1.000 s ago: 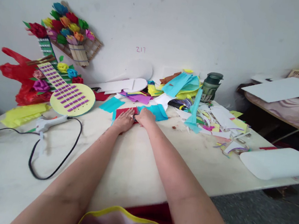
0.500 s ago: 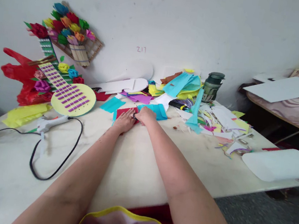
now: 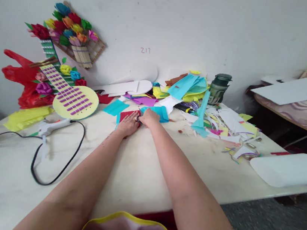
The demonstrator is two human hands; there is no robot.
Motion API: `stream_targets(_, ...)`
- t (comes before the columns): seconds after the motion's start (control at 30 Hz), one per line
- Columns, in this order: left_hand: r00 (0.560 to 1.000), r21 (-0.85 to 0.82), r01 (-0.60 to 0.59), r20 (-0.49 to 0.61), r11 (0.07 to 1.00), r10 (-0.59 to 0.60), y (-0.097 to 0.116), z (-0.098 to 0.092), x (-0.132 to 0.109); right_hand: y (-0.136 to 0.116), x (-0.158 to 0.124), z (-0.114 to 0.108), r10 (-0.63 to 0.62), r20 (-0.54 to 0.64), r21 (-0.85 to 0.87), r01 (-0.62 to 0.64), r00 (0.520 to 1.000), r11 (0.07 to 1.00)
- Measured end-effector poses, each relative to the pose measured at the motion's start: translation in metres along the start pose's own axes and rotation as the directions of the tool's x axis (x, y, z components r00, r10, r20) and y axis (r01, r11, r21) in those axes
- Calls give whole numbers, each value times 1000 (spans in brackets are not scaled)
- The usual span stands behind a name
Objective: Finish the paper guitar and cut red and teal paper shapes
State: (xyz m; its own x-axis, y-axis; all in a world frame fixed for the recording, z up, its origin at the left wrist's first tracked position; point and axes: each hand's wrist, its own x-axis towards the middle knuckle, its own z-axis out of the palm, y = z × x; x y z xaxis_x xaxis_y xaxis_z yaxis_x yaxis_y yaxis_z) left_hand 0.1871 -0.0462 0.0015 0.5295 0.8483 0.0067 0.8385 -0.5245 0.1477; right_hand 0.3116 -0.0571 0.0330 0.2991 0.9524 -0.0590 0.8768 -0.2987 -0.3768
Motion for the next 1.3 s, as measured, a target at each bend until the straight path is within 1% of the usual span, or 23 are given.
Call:
stream_targets(0.3,1000,-7,-1,7,1000,1,0,1,0,4,-2,1,-21,-47,-3,21,999,1000)
stream_targets(0.5,1000,-44,1,-13,999,-1,-2,4,3,6,-5,-4,-38,-67,-30,36,997,999)
stream_targets(0.6,1000,-50,-1,-19,999,0,-3,6,4,9,-7,-8,-18,-32,-7,18,999,1000)
stream_targets(0.73,1000,-38,-3,-21,999,2,-4,7,5,13,-9,-11,-14,80,60,9,997,998)
stream_targets(0.8,1000,-31,-3,-20,1000,3,-4,8,6,14,-10,-11,-20,108,69,12,994,998)
stream_targets(0.97,1000,-12,-13,-19,1000,12,-5,8,7,10,-12,-14,-31,98,56,25,995,998)
stream_targets(1.1,1000,-2,-17,-16,1000,17,-4,7,6,7,-13,-16,-43,125,26,40,991,999)
stream_targets(1.3,1000,6,-14,-11,1000,14,-3,4,4,4,-8,-14,-28,119,-12,29,993,1000)
